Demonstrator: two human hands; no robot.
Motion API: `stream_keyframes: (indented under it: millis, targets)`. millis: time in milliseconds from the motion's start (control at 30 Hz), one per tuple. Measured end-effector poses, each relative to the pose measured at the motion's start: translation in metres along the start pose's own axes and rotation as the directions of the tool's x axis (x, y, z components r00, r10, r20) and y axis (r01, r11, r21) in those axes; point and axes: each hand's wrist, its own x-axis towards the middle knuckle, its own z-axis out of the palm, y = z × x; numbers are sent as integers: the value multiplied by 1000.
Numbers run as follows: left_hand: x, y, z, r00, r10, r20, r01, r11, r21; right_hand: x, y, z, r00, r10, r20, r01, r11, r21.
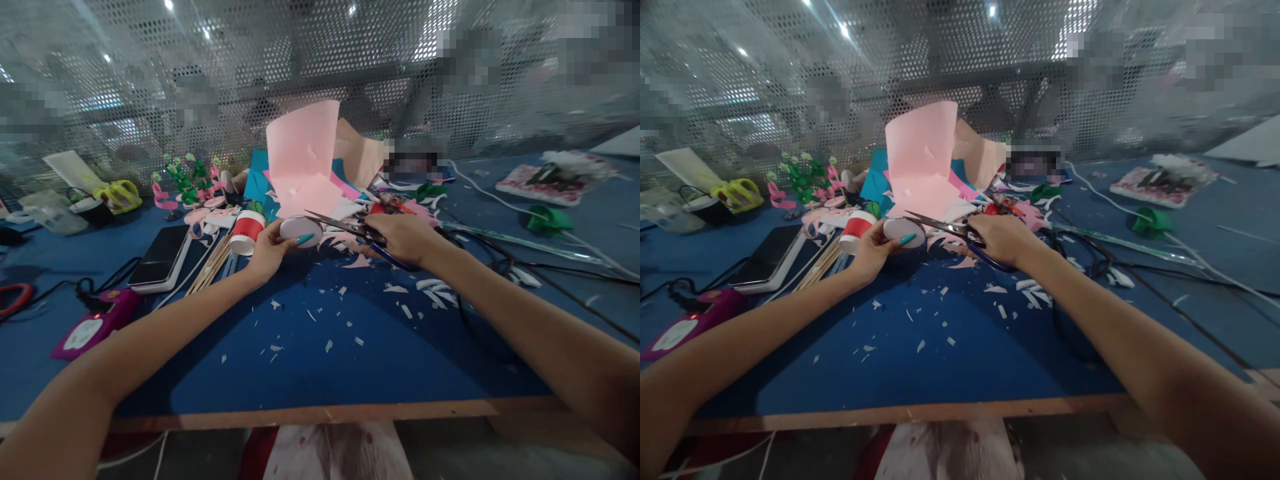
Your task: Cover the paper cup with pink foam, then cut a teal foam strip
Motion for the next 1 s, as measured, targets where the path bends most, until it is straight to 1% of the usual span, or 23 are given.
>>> stream_keyframes:
  millis: [233,533,667,833,1000]
  targets:
    - [0,-1,-1,1000,8,14,-8,1000,7,-1,-1,2,1000,-20,-21,20,1000,-21]
    - [1,-3,-2,1000,-10,22,10,1000,20,0,0,0,999,-42,6,42,999,-11]
    - [1,-2,-2,1000,4,0,-4,999,33,-1,-3,-1,998,-55,-9,55,998,6]
    - [1,-2,-3,999,43,-2,-43,998,49,-1,-4,1,998,-53,-25,54,998,37]
    - [1,-3,-4,998,58,13,-59,997,50,0,-1,3,996,-83,-32,83,996,10]
